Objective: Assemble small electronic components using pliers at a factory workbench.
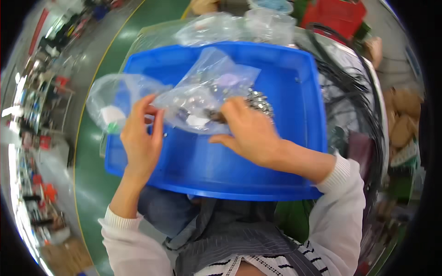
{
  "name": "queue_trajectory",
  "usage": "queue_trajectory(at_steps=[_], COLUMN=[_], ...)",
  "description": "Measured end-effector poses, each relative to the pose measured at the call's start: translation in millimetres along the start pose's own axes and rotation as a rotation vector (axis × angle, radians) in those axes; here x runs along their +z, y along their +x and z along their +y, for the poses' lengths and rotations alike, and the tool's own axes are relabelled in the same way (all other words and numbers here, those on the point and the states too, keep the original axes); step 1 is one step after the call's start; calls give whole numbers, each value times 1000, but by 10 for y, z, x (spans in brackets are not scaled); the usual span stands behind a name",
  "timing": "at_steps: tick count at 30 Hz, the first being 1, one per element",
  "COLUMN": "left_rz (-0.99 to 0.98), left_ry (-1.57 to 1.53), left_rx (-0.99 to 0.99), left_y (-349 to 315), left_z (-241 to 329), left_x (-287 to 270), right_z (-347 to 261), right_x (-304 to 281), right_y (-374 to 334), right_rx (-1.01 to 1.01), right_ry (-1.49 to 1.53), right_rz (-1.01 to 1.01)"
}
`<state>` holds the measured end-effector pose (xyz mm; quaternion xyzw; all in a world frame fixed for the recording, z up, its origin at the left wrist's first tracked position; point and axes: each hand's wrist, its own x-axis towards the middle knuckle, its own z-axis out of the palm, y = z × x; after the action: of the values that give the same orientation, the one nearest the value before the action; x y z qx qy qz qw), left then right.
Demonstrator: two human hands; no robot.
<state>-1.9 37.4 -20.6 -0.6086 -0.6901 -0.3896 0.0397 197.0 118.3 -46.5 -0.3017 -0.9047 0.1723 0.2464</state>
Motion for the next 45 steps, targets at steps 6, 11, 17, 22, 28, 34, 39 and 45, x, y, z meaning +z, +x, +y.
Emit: queue_trajectory(at_steps=[6,11,17,22,28,34,39,45], left_rz=[-26,-65,-471,-412,-189,-342,-576,-443], left_ry=[504,290,-221,-67,171,282,178,392], left_rx=[265,40,14,167,202,107,47,152], left_y=[292,1075,1631,1764,1747,1756,1926,1984], left_z=[-400,152,468,614,399,-176,-202,-459], left_x=[217,-113,-470,-364,-456,-517,-808,-473], right_z=[85,120,260,381,542,564,708,857], right_x=[211,-913,-1636,-1702,-1423,-880,-729,-505], right_y=[408,785,1081,977,641,409,200,221], right_rx=[13,111,42,100,142,157,273,328], right_ry=[6,191,210,124,560,847,988,1018], right_rz=[59,218,79,82,274,176,53,10])
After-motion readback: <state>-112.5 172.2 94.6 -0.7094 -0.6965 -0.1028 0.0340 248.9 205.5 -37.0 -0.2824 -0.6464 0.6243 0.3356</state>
